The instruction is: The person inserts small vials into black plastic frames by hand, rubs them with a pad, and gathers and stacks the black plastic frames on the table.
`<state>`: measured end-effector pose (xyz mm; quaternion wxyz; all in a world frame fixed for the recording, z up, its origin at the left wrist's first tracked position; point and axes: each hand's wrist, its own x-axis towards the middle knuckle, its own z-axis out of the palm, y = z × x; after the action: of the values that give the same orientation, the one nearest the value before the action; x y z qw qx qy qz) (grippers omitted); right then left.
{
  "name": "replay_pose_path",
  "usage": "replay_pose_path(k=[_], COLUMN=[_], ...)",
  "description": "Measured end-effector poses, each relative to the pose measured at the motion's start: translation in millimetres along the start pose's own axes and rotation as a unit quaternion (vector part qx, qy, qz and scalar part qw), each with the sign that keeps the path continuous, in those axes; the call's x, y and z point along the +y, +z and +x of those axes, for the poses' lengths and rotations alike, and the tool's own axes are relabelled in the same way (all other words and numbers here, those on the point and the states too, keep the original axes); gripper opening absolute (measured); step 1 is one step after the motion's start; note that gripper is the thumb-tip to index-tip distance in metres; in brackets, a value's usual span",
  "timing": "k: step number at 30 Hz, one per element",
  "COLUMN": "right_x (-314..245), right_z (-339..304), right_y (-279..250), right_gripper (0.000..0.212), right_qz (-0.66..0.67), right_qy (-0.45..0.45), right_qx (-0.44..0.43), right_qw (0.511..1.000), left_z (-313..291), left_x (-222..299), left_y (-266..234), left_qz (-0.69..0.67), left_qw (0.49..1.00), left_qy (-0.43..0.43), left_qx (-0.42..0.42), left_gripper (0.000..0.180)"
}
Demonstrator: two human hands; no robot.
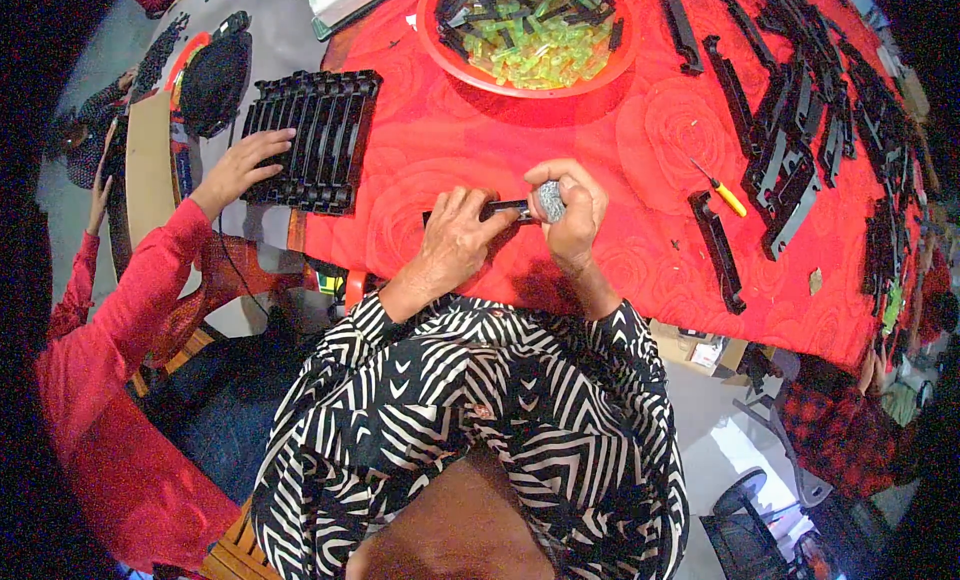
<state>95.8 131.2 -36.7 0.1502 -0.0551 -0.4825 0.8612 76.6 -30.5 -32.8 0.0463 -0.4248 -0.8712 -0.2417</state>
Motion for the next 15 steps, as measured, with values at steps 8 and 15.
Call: replay_pose_path(k=[8, 15], right_x=[-1, -7], right_z=[1, -3], right_y=[-3, 7], right_gripper=[0.035, 0.031], right_qz=[-0.01, -0.168], right_qy=[0.019, 0.016], right_qx=[-0.016, -0.037], right_qw=[1.0, 0.985], left_z=[0, 1], left_x=[4, -1], left_y=[-3, -2], left_qz=[0.01, 0.002], left_qw=[1.0, 1.0], left_qy=[-0.019, 0.009], left_qx=[-0.018, -0.019], left_gripper=[0.032, 0.027])
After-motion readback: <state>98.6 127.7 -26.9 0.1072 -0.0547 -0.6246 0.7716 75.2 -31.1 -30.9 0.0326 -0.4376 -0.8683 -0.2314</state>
